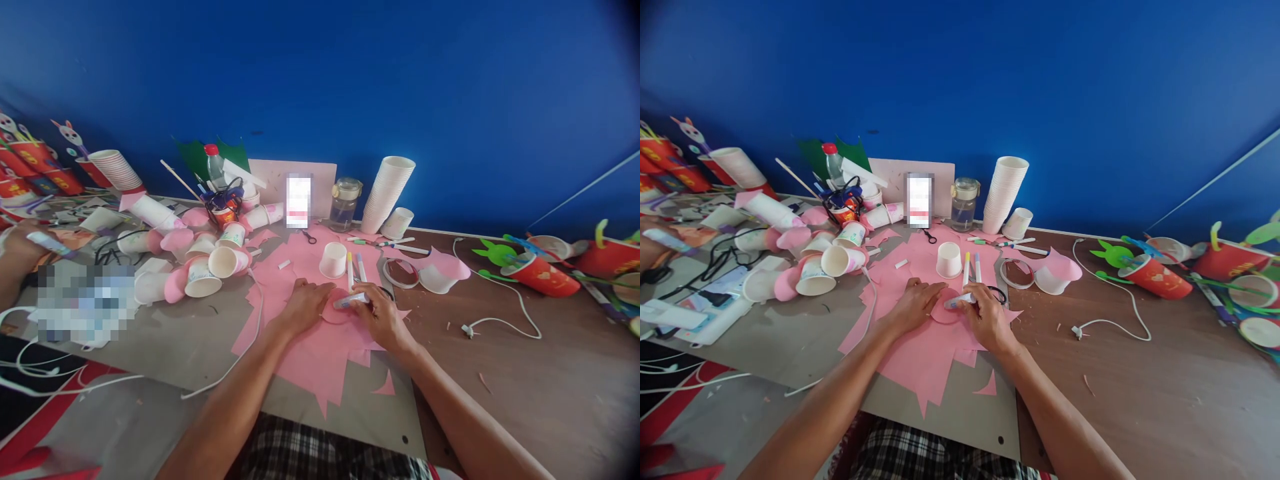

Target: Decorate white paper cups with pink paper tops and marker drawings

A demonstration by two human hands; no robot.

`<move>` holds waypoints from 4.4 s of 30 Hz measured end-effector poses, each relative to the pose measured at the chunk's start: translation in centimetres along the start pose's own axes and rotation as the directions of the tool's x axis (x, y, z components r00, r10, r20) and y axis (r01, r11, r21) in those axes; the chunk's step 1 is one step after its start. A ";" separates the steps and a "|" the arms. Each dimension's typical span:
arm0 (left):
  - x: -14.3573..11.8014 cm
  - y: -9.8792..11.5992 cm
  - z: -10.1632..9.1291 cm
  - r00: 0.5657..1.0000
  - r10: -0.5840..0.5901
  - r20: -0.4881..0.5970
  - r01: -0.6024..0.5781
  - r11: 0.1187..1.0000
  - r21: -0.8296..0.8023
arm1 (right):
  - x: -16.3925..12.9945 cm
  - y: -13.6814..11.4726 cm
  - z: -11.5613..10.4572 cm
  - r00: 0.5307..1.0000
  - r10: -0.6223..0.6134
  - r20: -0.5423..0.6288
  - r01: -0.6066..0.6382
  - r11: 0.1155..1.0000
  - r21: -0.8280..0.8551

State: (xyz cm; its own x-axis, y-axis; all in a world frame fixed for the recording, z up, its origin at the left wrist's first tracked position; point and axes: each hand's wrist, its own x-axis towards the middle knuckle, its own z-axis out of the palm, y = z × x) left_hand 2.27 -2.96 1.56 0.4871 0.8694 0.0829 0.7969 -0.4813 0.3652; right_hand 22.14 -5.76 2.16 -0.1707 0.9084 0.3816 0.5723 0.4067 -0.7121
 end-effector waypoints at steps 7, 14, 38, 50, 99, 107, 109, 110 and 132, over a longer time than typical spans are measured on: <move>-0.2 0.6 -0.9 0.996 -0.063 -0.069 0.041 0.957 -0.286 | -0.3 0.4 0.4 0.975 0.222 0.003 -0.221 0.969 0.115; -0.3 0.6 -1.1 0.990 -0.094 -0.100 0.058 0.947 -0.315 | -0.1 0.9 1.1 0.950 0.306 -0.065 -0.270 0.908 0.321; 0.1 0.1 -0.4 0.998 -0.027 0.048 0.028 0.999 -0.034 | -0.8 -0.5 1.0 0.988 -0.015 0.153 0.032 0.994 -0.108; 0.0 -0.1 -0.5 0.996 -0.010 0.089 0.001 0.995 0.100 | -0.1 -0.8 -2.0 0.996 0.014 0.087 0.003 0.980 -0.197; -0.1 0.3 0.3 0.995 -0.047 -0.092 0.021 0.963 -0.268 | 0.3 0.3 0.1 0.957 0.281 -0.071 -0.264 0.947 0.185; -0.1 0.2 0.0 1.000 -0.008 -0.012 0.007 0.997 -0.078 | -0.3 -0.5 0.3 0.989 0.142 0.046 -0.140 0.990 -0.033; -0.1 0.1 0.1 1.000 0.002 0.004 -0.002 0.999 -0.049 | -0.4 -0.7 0.4 0.992 0.084 0.094 -0.076 0.993 -0.090; -0.1 0.1 0.0 1.000 0.005 0.012 -0.005 0.999 -0.040 | -0.4 -0.8 0.4 0.991 0.058 0.119 -0.045 0.992 -0.115; -0.3 0.2 -0.2 0.999 0.028 0.030 -0.028 1.000 0.014 | -0.1 -0.9 -0.6 0.987 -0.032 0.159 0.070 0.968 -0.241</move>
State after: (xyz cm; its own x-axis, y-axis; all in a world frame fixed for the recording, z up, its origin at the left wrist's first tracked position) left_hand 2.22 -3.24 1.74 0.5195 0.8520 0.0651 0.7879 -0.5071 0.3494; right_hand 22.19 -6.27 3.11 -0.3142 0.8987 0.3058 0.7355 0.4342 -0.5202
